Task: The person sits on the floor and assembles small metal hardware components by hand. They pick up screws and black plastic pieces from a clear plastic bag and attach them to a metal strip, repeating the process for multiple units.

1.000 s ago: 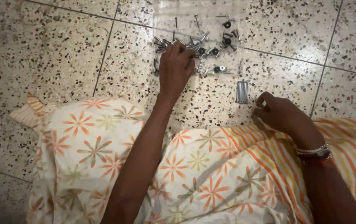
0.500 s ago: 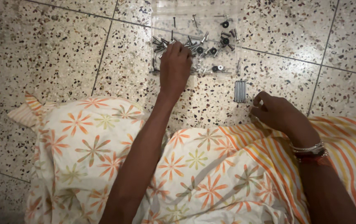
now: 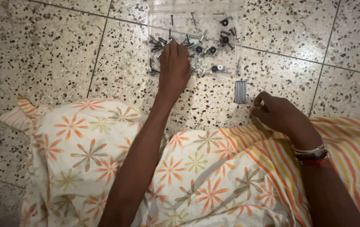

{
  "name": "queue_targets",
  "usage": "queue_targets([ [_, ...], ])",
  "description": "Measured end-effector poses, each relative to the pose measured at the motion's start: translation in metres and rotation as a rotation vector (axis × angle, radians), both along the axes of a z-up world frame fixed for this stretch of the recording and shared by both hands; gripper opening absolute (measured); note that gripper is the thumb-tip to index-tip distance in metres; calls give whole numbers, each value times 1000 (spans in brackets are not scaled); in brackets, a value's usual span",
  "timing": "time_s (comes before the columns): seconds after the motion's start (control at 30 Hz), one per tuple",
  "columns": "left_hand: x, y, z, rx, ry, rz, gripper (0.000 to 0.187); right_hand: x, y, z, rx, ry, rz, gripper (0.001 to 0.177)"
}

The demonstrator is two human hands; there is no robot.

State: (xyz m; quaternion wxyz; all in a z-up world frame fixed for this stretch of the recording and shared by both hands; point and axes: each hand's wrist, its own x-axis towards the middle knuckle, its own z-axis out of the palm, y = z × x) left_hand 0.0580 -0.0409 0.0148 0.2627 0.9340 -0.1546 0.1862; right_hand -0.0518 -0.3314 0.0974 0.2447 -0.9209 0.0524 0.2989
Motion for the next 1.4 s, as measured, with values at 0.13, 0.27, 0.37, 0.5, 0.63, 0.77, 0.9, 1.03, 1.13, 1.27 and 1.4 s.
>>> queue_targets([
  [0.13, -10, -1, 16, -135, -70, -48, 17, 2, 2, 2, -11, 4, 2, 32],
  [0.27, -22, -9, 17, -577, 240, -123, 12, 0, -5, -2, -6, 17, -3, 32],
  [0.37, -27, -12, 9, -564, 346, -69, 10, 0, -9, -11, -20, -20, 52, 34],
  [0.5, -32, 4, 8, -462, 381, 27, 14, -1, -11, -11, -43, -35, 88, 35],
  [0.63, -19, 13, 10, -579, 299, 41, 19, -2, -9, -4, 20, 14, 17, 35],
  [0.77, 0, 28, 4, -948, 343, -211, 41, -4, -8, -13, -15, -36, 92, 35],
  [0.9, -6, 34, 8, -952, 320, -41, 26, 0, -13, -19, -18, -43, 92, 36],
  [1.03, -16, 36, 25, -728, 253, 16, 19, 4, -13, -25, -57, -9, 104, 36],
  [1.13, -17, 39, 35, -361, 504, 172, 12, 3, -14, -26, -56, -15, 102, 36],
  [1.27, -14, 45, 31, -497, 323, 118, 18, 3, -14, -27, -80, 8, 96, 37],
  [1.4, -6, 54, 24, -709, 286, 150, 17, 3, -16, -29, -62, 1, 100, 38],
])
